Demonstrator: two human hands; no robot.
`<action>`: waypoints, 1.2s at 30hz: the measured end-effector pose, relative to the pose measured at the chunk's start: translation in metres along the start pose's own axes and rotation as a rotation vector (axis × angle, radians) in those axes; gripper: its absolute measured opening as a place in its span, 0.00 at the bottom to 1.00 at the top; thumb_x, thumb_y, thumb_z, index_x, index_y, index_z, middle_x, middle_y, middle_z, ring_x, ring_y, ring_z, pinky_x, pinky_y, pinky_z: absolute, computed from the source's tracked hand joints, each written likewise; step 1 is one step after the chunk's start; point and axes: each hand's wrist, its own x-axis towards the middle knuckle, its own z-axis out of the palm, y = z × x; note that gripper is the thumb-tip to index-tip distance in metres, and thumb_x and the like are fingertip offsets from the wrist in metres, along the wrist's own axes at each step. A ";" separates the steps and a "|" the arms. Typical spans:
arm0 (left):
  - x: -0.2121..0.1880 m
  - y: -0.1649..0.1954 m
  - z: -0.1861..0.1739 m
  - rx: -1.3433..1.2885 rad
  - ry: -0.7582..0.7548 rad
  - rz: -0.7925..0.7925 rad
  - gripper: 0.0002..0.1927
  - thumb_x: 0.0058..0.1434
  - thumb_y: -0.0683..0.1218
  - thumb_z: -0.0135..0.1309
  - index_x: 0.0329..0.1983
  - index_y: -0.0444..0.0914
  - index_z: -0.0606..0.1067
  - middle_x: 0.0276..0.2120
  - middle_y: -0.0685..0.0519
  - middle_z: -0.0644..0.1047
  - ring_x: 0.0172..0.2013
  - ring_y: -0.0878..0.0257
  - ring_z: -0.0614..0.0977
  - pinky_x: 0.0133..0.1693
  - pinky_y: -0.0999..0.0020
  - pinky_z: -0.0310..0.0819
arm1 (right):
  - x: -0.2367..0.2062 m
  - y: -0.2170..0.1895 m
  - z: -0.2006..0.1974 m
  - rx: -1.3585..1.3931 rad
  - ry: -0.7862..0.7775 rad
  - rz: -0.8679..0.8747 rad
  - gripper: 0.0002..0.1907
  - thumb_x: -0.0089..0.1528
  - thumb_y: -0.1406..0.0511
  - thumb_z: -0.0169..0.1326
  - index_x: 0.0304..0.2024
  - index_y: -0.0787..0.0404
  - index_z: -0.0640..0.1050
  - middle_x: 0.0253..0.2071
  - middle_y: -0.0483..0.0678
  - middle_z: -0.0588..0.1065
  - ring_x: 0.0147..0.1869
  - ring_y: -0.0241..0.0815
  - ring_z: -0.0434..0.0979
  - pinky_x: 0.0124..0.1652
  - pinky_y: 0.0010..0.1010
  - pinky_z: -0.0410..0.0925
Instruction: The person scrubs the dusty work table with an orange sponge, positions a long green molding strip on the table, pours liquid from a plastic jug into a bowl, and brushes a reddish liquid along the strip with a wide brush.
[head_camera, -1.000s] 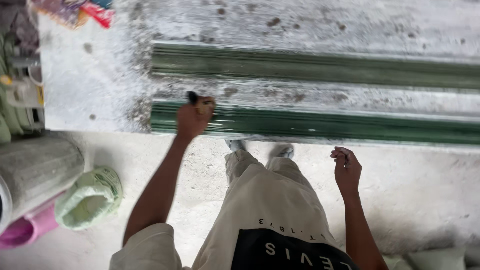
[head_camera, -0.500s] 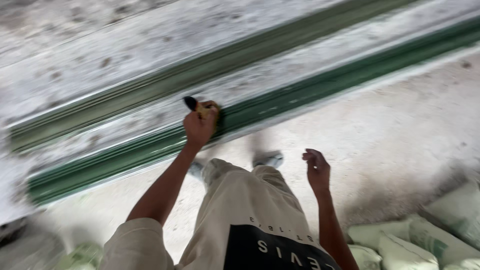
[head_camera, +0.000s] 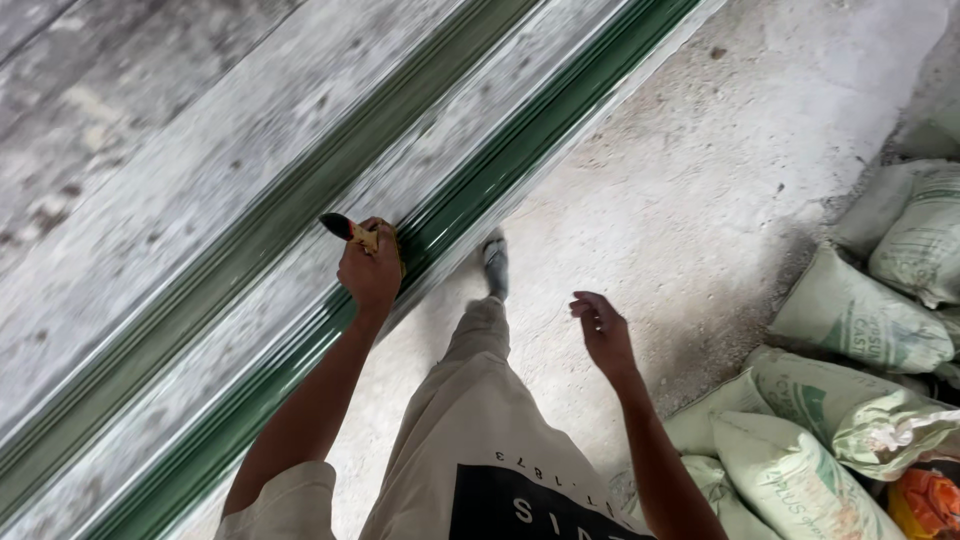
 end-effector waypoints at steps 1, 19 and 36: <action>0.007 0.009 0.024 -0.001 -0.034 -0.033 0.13 0.69 0.52 0.59 0.48 0.39 0.82 0.33 0.49 0.83 0.33 0.56 0.86 0.36 0.61 0.78 | 0.017 0.003 -0.006 -0.005 -0.020 0.003 0.15 0.68 0.69 0.46 0.56 0.64 0.76 0.46 0.51 0.82 0.48 0.40 0.83 0.44 0.31 0.75; 0.126 0.190 0.401 -0.022 -0.309 -0.083 0.11 0.65 0.50 0.58 0.47 0.43 0.82 0.32 0.47 0.83 0.32 0.49 0.84 0.34 0.54 0.76 | 0.344 0.021 -0.179 0.015 -0.221 0.161 0.18 0.69 0.65 0.48 0.62 0.59 0.72 0.51 0.52 0.81 0.55 0.45 0.82 0.51 0.37 0.76; 0.226 0.378 0.823 0.140 -0.201 0.181 0.16 0.70 0.55 0.52 0.37 0.40 0.78 0.30 0.46 0.78 0.25 0.48 0.78 0.27 0.51 0.71 | 0.665 0.139 -0.447 0.091 -0.352 -0.044 0.15 0.70 0.69 0.47 0.59 0.63 0.75 0.52 0.50 0.80 0.50 0.41 0.82 0.43 0.30 0.74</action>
